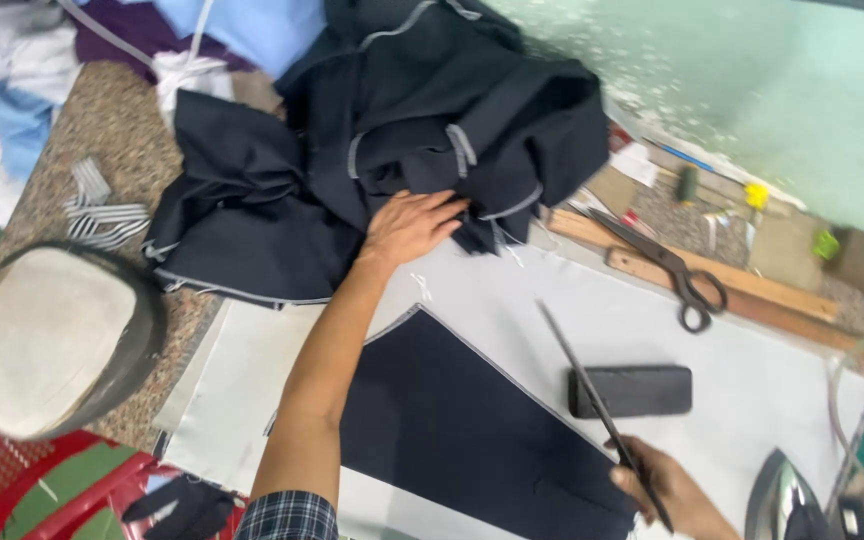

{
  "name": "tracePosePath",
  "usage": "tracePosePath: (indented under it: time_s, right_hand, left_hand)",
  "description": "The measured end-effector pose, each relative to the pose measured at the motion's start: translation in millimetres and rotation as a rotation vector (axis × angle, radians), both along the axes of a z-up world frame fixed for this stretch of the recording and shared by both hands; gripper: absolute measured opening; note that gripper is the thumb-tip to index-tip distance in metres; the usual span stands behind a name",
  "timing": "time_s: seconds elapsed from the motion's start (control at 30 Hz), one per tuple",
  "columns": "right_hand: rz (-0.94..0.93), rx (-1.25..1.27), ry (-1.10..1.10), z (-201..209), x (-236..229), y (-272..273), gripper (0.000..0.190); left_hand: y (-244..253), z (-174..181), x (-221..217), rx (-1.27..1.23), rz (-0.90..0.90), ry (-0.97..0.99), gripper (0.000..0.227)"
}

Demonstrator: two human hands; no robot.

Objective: The person irons a piece of dark fabric on a white work surface using a steam iron and a small wooden block. They repeatedly smooth the fabric, press it with the block, and move the iron across the surface. Finally, they use scissors to trim the edges of the fabric.

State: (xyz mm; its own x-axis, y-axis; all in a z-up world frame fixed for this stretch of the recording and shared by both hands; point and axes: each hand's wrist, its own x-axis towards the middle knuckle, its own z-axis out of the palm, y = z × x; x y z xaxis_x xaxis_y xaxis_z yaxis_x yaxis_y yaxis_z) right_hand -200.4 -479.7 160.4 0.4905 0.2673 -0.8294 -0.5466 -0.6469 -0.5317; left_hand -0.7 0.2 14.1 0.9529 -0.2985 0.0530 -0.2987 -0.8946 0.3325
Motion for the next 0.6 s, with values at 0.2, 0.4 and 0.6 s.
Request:
tracePosePath:
  time_s: [0.2,0.4,0.6]
  right_hand:
    - [-0.710,0.652,-0.054,-33,-178,-37,0.052]
    - [-1.215,0.835,0.166,-18,-293,-52,0.064]
    - [-1.056,0.555,0.105,-53,-392,-84,0.036]
  left_hand:
    - [-8,24,-2,0.270,-0.121,-0.271,0.040]
    - [-46,48,-37,0.533,-0.065,-0.500,0.036]
    - [-178,90,-187,0.054,-0.109,-0.583,0.017]
